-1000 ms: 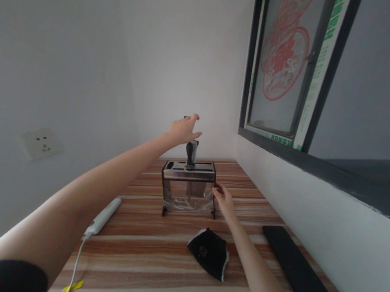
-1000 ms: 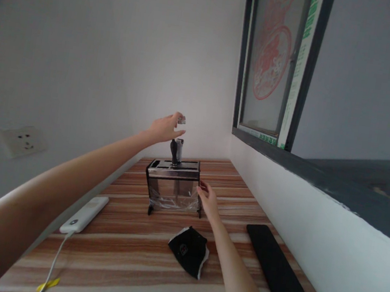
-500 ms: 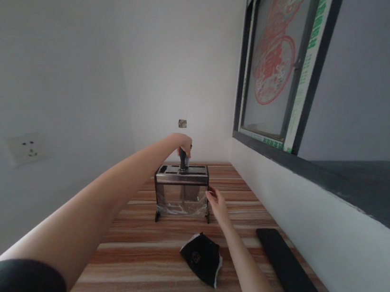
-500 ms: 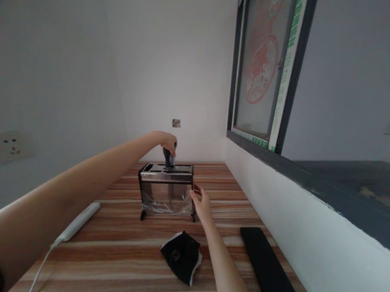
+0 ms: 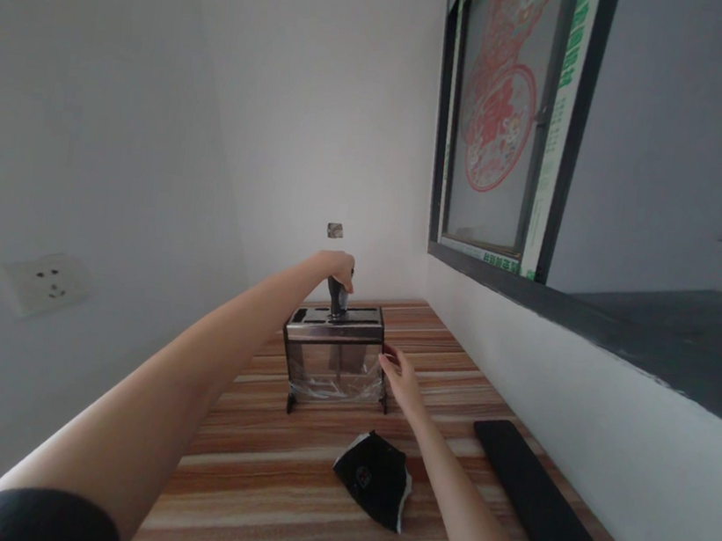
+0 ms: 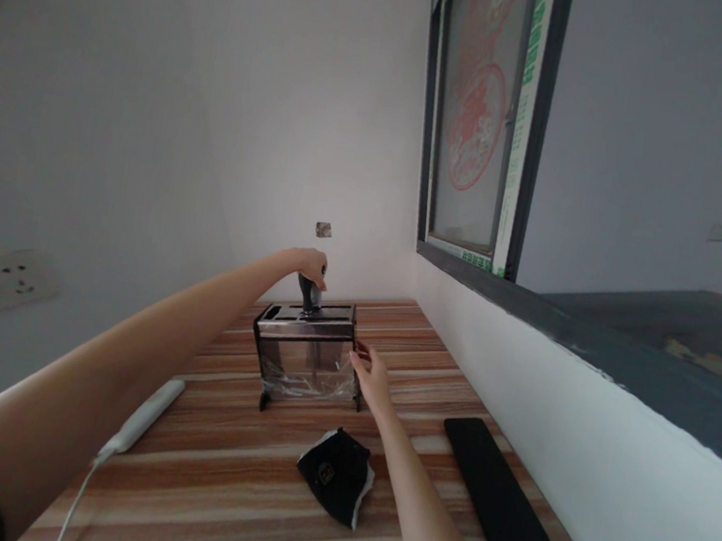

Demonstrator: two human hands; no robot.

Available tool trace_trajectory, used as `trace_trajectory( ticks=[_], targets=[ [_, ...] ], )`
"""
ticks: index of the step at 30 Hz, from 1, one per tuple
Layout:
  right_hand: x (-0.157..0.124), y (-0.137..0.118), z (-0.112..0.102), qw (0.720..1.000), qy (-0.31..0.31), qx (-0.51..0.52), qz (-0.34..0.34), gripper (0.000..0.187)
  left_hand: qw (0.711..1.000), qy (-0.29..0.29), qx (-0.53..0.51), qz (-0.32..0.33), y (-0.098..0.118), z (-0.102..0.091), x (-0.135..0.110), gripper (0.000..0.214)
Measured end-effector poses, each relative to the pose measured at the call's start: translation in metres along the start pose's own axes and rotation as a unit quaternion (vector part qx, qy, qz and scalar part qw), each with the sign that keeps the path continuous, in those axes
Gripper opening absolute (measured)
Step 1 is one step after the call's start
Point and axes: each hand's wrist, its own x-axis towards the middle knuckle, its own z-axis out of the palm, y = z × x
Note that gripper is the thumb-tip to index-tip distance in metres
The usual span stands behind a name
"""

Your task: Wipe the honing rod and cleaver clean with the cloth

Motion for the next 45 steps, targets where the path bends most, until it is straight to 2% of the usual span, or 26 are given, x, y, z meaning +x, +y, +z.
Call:
trace_trajectory(
  ticks=[6, 11, 17, 27, 34, 40, 45],
  targets=[
    [0.0, 0.002, 0.0, 1.0, -0.001, 0.001, 0.0, 0.044, 1.0, 0.01, -0.002, -0.012, 0.002, -0.001, 0.0, 0.054],
    [0.001, 0.001, 0.001, 1.0, 0.0, 0.002, -0.003, 0.044, 0.999, 0.008, -0.02, -0.025, 0.005, -0.014, -0.001, 0.045],
    [0.001, 0.0, 0.001, 1.0, 0.001, -0.005, -0.001, 0.042, 0.996, -0.02, -0.069, -0.044, 0.003, -0.041, -0.004, 0.031],
    [0.001, 0.001, -0.001, 1.0, -0.012, -0.003, -0.006, 0.041, 0.992, 0.012, -0.098, -0.084, -0.013, -0.102, -0.016, 0.022],
    [0.001, 0.001, -0.001, 1.0, -0.009, -0.001, -0.011, 0.039, 0.983, 0.064, -0.117, -0.129, -0.029, -0.142, -0.038, 0.021],
    [0.002, -0.001, -0.002, 1.0, 0.008, -0.002, -0.012, 0.043, 0.983, 0.139, -0.083, -0.088, -0.051, -0.167, -0.06, 0.025],
    [0.01, -0.007, -0.017, 0.998, 0.063, 0.012, 0.002, 0.047, 0.971, 0.227, -0.049, -0.054, -0.078, -0.179, -0.093, 0.031]
  ],
)
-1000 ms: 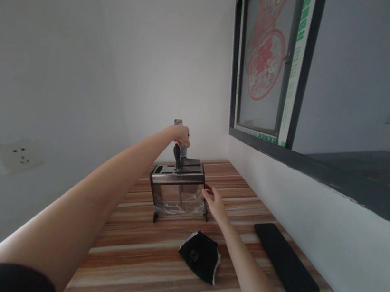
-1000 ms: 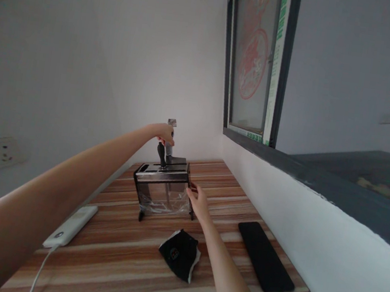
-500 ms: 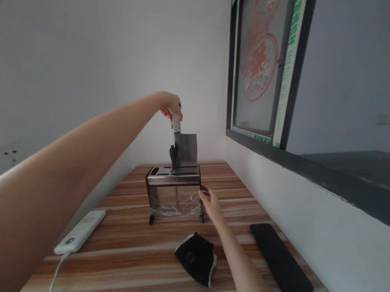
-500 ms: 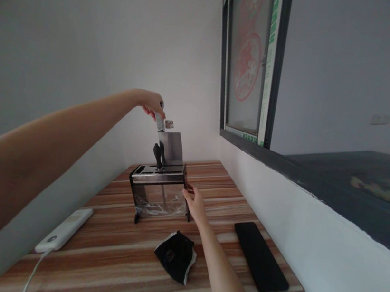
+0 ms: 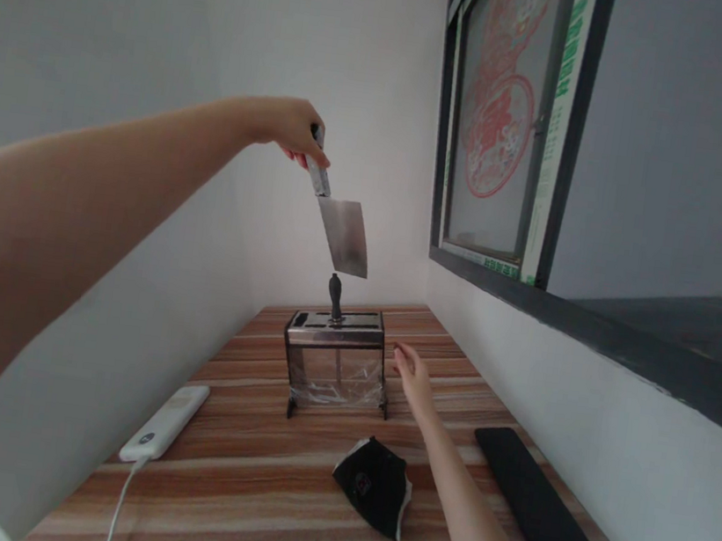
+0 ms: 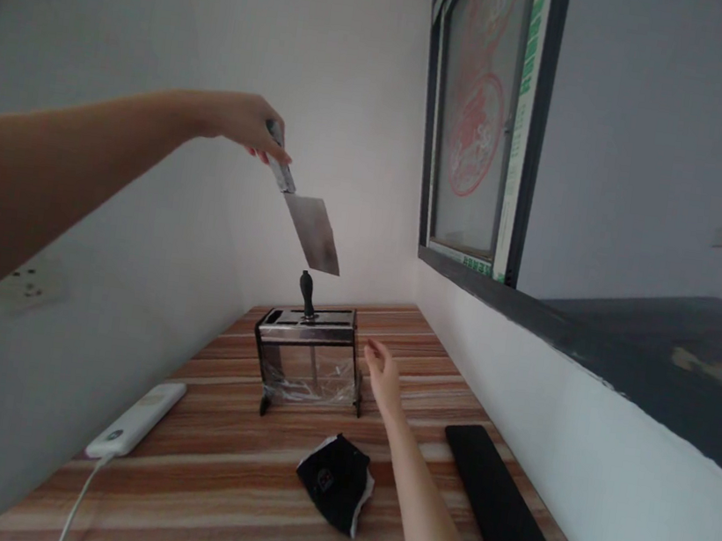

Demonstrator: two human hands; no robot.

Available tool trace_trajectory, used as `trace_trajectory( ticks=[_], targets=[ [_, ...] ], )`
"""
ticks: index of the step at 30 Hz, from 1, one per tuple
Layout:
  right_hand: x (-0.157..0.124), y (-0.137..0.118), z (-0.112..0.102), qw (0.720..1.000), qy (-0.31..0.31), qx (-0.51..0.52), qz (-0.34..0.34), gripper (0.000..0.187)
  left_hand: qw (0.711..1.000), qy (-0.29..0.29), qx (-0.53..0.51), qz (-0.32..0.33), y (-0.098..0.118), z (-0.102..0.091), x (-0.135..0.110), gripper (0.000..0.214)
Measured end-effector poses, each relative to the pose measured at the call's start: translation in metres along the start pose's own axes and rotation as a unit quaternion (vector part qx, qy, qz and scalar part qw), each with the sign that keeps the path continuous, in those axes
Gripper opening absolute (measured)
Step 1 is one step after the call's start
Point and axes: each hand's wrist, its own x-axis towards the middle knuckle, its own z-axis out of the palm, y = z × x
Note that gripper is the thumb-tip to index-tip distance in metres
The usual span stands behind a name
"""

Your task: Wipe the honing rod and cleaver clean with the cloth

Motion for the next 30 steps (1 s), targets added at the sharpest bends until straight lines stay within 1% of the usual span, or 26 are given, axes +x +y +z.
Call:
trace_trajectory(
  ticks=[3, 6, 8, 11, 12, 13, 15, 16, 17, 18, 19, 20, 22, 24, 26, 28, 30],
  targets=[
    [0.005, -0.008, -0.01, 0.999, 0.033, 0.016, 0.009, 0.049, 0.999, 0.044, -0.006, 0.011, -0.022, -0.011, -0.023, 0.042],
    [0.008, -0.023, -0.017, 0.998, 0.054, 0.035, 0.01, 0.045, 0.991, 0.116, -0.026, 0.061, -0.04, -0.014, -0.057, 0.054],
    [0.008, -0.038, -0.021, 0.997, 0.059, 0.047, 0.007, 0.042, 0.985, 0.154, -0.04, 0.07, -0.045, -0.01, -0.085, 0.057],
    [0.001, -0.066, -0.028, 0.996, 0.063, 0.07, 0.0, 0.035, 0.973, 0.212, -0.088, 0.035, -0.045, 0.01, -0.13, 0.056],
    [-0.006, -0.077, -0.029, 0.995, 0.061, 0.078, -0.001, 0.033, 0.966, 0.231, -0.111, 0.029, -0.043, 0.02, -0.145, 0.053],
    [-0.018, -0.087, -0.03, 0.996, 0.045, 0.079, 0.005, 0.031, 0.958, 0.255, -0.129, 0.022, -0.041, 0.032, -0.16, 0.048],
    [-0.051, -0.105, -0.024, 0.997, -0.002, 0.078, 0.029, 0.029, 0.941, 0.307, -0.144, 0.018, -0.034, 0.06, -0.189, 0.034],
    [-0.073, -0.114, -0.018, 0.995, -0.034, 0.078, 0.052, 0.031, 0.934, 0.322, -0.153, 0.02, -0.03, 0.076, -0.202, 0.028],
    [-0.097, -0.122, -0.009, 0.991, -0.085, 0.074, 0.078, 0.033, 0.929, 0.332, -0.16, 0.019, -0.026, 0.093, -0.215, 0.024],
    [-0.121, -0.128, 0.002, 0.979, -0.158, 0.067, 0.108, 0.034, 0.922, 0.345, -0.172, 0.02, -0.02, 0.11, -0.228, 0.02],
    [-0.145, -0.134, 0.015, 0.959, -0.234, 0.07, 0.142, 0.034, 0.907, 0.374, -0.191, 0.036, -0.014, 0.128, -0.24, 0.018],
    [-0.167, -0.139, 0.03, 0.942, -0.283, 0.088, 0.159, 0.035, 0.901, 0.376, -0.211, 0.047, -0.007, 0.146, -0.251, 0.016],
    [-0.199, -0.145, 0.058, 0.916, -0.323, 0.163, 0.175, 0.046, 0.894, 0.368, -0.249, 0.058, 0.009, 0.18, -0.273, 0.012],
    [-0.214, -0.147, 0.083, 0.91, -0.299, 0.225, 0.179, 0.056, 0.88, 0.378, -0.278, 0.071, 0.028, 0.212, -0.295, 0.011],
    [-0.216, -0.147, 0.101, 0.912, -0.224, 0.284, 0.193, 0.051, 0.862, 0.396, -0.307, 0.082, 0.047, 0.241, -0.316, 0.014],
    [-0.212, -0.145, 0.109, 0.909, -0.151, 0.325, 0.215, 0.046, 0.845, 0.41, -0.339, 0.064, 0.063, 0.267, -0.337, 0.019],
    [-0.21, -0.143, 0.11, 0.902, -0.107, 0.339, 0.246, 0.045, 0.835, 0.411, -0.362, 0.055, 0.076, 0.288, -0.355, 0.024]
  ],
)
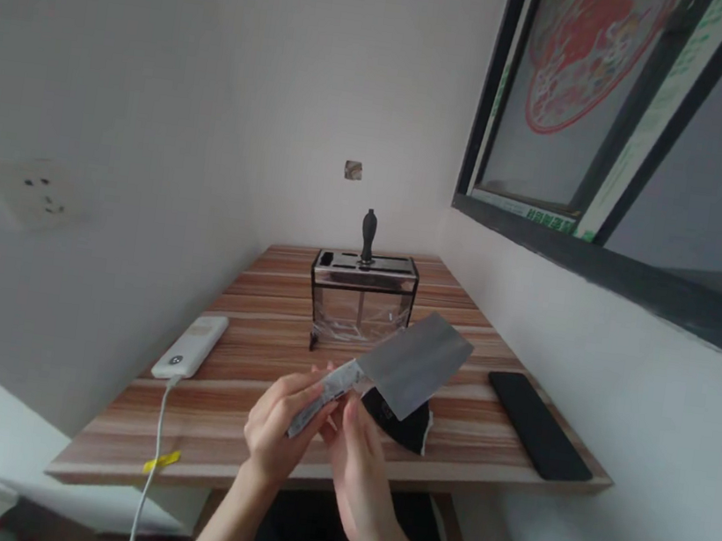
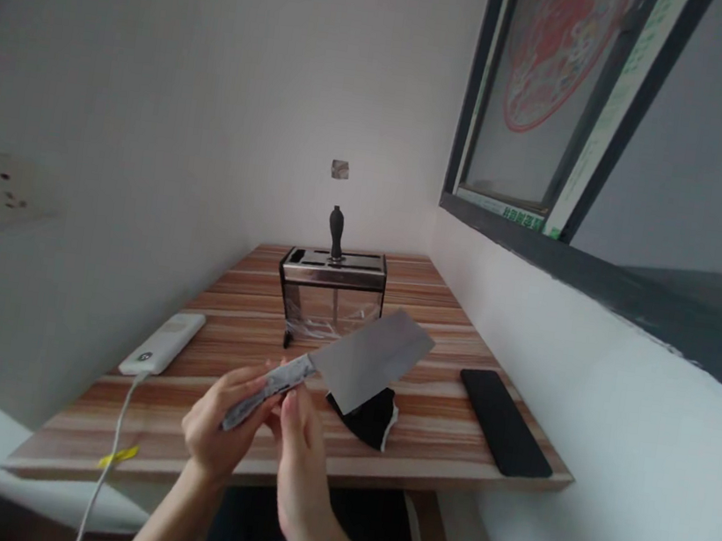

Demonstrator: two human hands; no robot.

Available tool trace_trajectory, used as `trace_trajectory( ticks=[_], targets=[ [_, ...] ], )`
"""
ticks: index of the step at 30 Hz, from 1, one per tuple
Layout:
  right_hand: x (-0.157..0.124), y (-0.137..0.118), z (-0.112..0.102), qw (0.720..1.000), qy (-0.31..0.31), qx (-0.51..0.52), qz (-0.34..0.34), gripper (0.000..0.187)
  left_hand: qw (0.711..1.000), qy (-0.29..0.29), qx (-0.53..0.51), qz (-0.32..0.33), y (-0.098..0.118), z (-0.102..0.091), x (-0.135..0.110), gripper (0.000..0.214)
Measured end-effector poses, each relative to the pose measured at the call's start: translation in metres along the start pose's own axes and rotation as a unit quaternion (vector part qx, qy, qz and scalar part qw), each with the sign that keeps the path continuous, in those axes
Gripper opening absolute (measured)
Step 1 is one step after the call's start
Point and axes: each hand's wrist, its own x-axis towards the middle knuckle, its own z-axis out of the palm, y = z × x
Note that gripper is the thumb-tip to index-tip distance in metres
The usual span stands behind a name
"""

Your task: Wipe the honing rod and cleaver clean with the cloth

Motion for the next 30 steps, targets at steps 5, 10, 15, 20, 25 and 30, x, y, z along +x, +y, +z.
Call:
trace_trajectory(
  ticks=[5, 10, 15, 20, 25, 30],
  targets=[
    [-0.008, 0.002, -0.007, 0.998, 0.049, 0.01, 0.04, 0.044, 0.999, -0.004, -0.035, -0.01, 0.014, 0.004, -0.038, 0.024],
    [-0.013, 0.005, -0.016, 0.998, 0.041, -0.022, 0.039, 0.035, 0.995, -0.017, -0.054, -0.085, 0.028, 0.003, -0.052, 0.029],
    [-0.015, 0.0, -0.034, 0.987, 0.021, -0.155, 0.031, 0.039, 0.97, -0.126, -0.055, -0.202, 0.046, -0.011, -0.073, 0.033],
    [-0.025, -0.002, -0.044, 0.96, -0.031, -0.275, 0.037, 0.039, 0.886, -0.172, -0.092, -0.42, 0.063, -0.022, -0.067, 0.027],
    [-0.035, 0.008, -0.046, 0.936, -0.084, -0.341, 0.019, 0.041, 0.801, -0.273, -0.171, -0.505, 0.059, -0.025, -0.044, 0.029],
    [-0.039, 0.006, -0.049, 0.905, -0.14, -0.399, 0.053, 0.042, 0.74, -0.296, -0.196, -0.571, 0.056, -0.031, -0.047, 0.045]
  ],
)
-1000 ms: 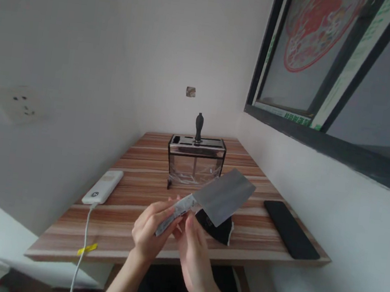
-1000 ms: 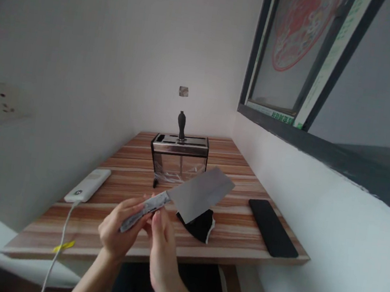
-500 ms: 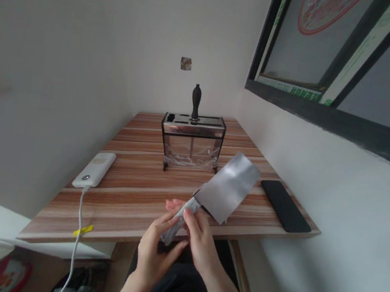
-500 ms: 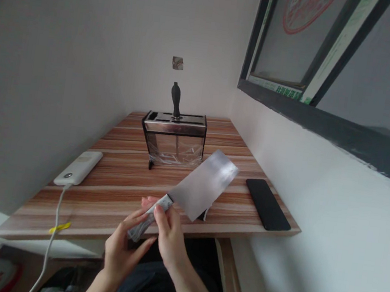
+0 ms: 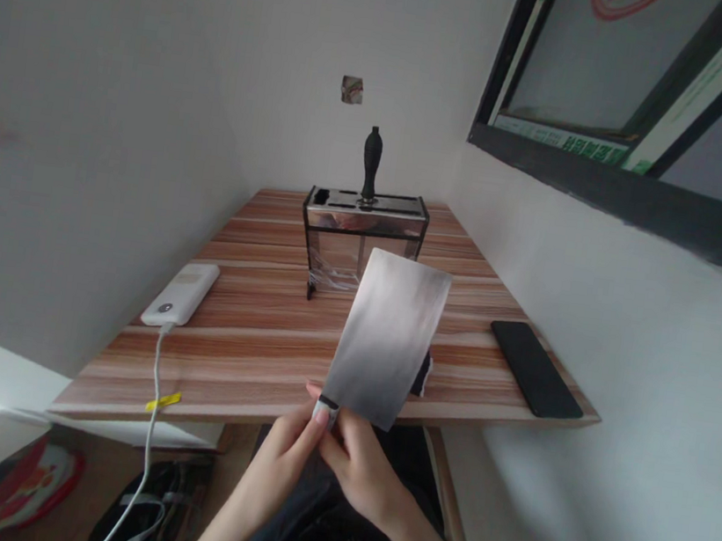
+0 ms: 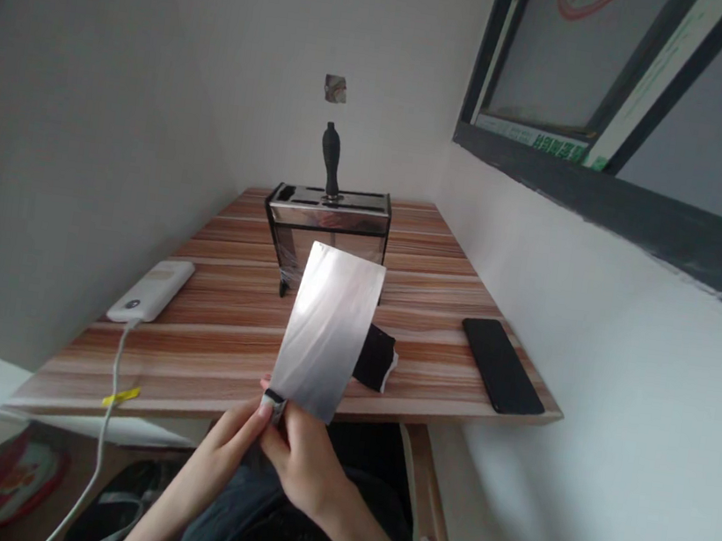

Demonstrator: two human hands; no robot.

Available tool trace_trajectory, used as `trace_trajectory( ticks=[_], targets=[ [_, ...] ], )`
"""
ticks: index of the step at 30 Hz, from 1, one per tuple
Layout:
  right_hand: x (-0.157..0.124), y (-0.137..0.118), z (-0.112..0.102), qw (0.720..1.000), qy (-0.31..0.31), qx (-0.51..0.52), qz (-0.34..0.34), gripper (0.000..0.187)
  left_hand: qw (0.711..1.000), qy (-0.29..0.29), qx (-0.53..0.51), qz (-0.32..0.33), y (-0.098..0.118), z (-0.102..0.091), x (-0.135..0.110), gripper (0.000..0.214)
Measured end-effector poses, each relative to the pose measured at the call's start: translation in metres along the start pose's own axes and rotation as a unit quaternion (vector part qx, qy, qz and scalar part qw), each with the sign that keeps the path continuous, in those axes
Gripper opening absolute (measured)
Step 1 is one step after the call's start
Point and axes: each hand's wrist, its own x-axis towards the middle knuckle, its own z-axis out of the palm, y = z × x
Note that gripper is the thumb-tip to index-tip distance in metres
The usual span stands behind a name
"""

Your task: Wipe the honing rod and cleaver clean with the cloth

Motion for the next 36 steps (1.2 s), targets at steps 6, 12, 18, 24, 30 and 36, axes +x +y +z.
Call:
trace_trajectory(
  ticks=[6, 12, 18, 24, 30, 36],
  targets=[
    [0.001, -0.015, -0.009, 0.988, -0.028, -0.15, -0.019, 0.027, 0.996, 0.031, -0.068, -0.057, -0.021, 0.007, -0.006, 0.053],
    [0.003, -0.021, -0.01, 0.955, -0.027, -0.287, -0.065, 0.039, 0.981, 0.135, -0.127, -0.054, -0.04, 0.008, -0.007, 0.056],
    [-0.013, -0.013, -0.05, 0.959, 0.028, -0.255, -0.123, 0.035, 0.991, 0.022, -0.122, -0.048, -0.029, -0.012, -0.008, 0.036],
    [0.009, 0.024, -0.102, 0.909, 0.078, -0.387, -0.132, 0.035, 0.974, -0.111, -0.188, -0.058, -0.036, -0.014, -0.013, 0.042],
    [0.029, 0.042, -0.12, 0.882, 0.022, -0.456, -0.116, 0.041, 0.973, -0.113, -0.188, -0.073, -0.044, -0.019, -0.016, 0.041],
    [0.025, 0.051, -0.138, 0.88, 0.023, -0.459, -0.117, 0.056, 0.971, -0.117, -0.19, -0.09, -0.046, -0.025, -0.017, 0.034]
  ],
)
